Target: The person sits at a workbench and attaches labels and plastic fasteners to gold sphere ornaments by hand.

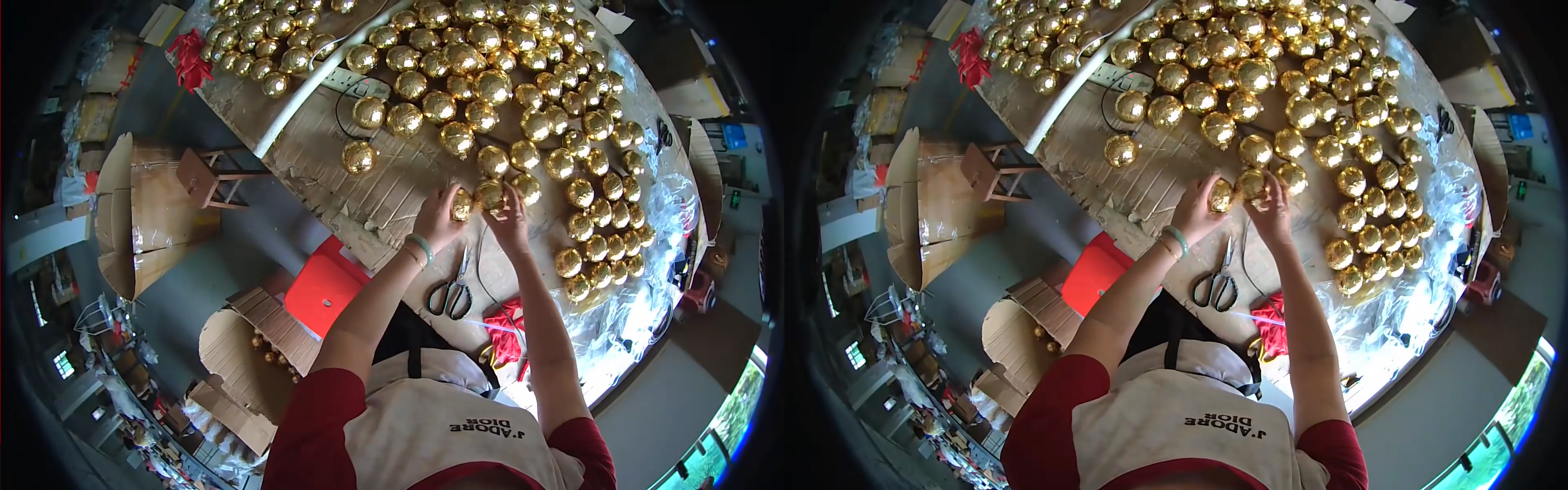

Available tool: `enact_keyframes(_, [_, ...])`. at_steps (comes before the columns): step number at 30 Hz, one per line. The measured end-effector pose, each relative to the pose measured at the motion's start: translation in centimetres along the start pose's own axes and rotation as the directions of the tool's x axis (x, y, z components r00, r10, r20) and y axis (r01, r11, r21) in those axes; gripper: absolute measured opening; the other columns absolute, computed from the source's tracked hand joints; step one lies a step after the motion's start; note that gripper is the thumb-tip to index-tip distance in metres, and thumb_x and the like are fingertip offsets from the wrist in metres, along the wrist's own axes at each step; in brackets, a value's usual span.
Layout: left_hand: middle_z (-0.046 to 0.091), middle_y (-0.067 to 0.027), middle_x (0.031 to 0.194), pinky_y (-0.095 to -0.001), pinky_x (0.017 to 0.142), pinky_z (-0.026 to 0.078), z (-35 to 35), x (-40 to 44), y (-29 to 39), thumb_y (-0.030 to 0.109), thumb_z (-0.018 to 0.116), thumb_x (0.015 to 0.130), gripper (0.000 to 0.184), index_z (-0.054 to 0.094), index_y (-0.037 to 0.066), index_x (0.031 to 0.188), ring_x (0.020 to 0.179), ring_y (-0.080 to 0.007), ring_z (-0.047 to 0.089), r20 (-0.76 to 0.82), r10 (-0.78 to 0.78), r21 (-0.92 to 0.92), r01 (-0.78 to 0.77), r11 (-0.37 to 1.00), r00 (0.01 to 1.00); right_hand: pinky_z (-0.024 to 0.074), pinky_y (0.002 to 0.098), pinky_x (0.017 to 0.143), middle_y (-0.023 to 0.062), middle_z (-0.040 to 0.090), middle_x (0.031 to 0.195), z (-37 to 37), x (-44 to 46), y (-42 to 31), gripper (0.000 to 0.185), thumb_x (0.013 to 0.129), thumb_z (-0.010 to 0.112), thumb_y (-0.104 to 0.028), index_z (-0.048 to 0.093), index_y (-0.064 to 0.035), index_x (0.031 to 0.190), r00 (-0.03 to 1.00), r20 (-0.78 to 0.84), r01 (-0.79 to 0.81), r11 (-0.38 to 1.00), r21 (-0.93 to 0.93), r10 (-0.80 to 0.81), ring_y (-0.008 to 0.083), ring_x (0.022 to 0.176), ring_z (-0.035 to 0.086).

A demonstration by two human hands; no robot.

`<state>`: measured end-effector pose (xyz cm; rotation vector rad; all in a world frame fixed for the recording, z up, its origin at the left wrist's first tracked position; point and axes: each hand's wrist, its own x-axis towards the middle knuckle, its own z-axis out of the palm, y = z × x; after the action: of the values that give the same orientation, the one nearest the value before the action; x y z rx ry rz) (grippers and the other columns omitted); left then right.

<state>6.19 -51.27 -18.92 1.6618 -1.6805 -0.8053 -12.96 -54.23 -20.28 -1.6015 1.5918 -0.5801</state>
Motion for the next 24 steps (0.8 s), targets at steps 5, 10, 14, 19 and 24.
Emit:
enact_keyframes(5, [0.051,-0.0119,0.101,-0.0300,0.070,0.051,3.0,5.3,1.9,0.006,0.078,0.065,0.074,0.045,0.006,0.131,0.078,-0.0207,0.053,0.101,0.063,-0.041,-0.060,0.997,0.993,0.0563,0.0301,0.071,0.0140,0.049,0.128,-3.1,0.4,1.8,0.082,0.078,0.072,-0.010,0.025,-0.0174,0.144,0.978,-0.115,-0.141,0.963,0.230,0.171,0.0171,0.088,0.064])
enact_keyframes(10, [0.038,-0.0186,0.134,-0.0260,0.077,0.056,6.1,9.4,5.6,-0.008,0.076,0.061,0.091,0.040,0.022,0.138,0.094,-0.0236,0.057,0.183,0.020,-0.129,0.004,0.992,0.983,0.0524,0.0334,0.083,0.0171,0.047,0.135,-5.4,0.5,2.8,0.085,0.084,0.065,-0.012,0.011,-0.0193,0.148,0.929,-0.215,-0.208,0.905,0.371,0.302,0.0212,0.100,0.063])
enact_keyframes(14, [0.016,-0.0249,0.147,-0.0296,0.087,0.055,7.0,10.6,7.2,-0.004,0.079,0.061,0.105,0.024,0.029,0.145,0.122,-0.0342,0.045,0.341,-0.022,-0.108,0.063,0.992,0.940,0.0542,0.0357,0.083,0.0190,0.027,0.148,-6.4,0.0,2.8,0.080,0.083,0.065,-0.012,0.017,-0.0128,0.147,0.890,-0.317,-0.257,0.935,0.245,0.328,0.0272,0.103,0.061])
enact_keyframes(19, [0.024,-0.0236,0.144,-0.0438,0.105,0.040,4.1,8.0,6.3,0.004,0.077,0.069,0.091,0.027,0.021,0.144,0.131,-0.0379,0.033,0.176,0.130,-0.158,-0.102,0.982,0.976,0.0541,0.0323,0.078,0.0186,0.027,0.144,-5.8,-1.6,2.3,0.074,0.082,0.065,-0.007,0.025,-0.0123,0.145,0.878,-0.447,-0.165,0.985,0.056,0.173,0.0246,0.105,0.055])
enact_keyframes(24, [0.042,-0.0251,0.129,-0.0511,0.104,0.032,-8.6,6.4,-2.7,0.018,0.067,0.077,0.054,0.049,0.008,0.127,0.125,-0.0427,0.036,-0.329,0.164,0.265,-0.076,0.961,0.930,0.0519,0.0337,0.079,0.0172,0.032,0.140,-3.2,-3.6,-3.7,0.066,0.078,0.065,0.000,0.038,-0.0120,0.137,0.945,-0.316,0.049,0.990,-0.135,-0.089,0.0242,0.099,0.054])
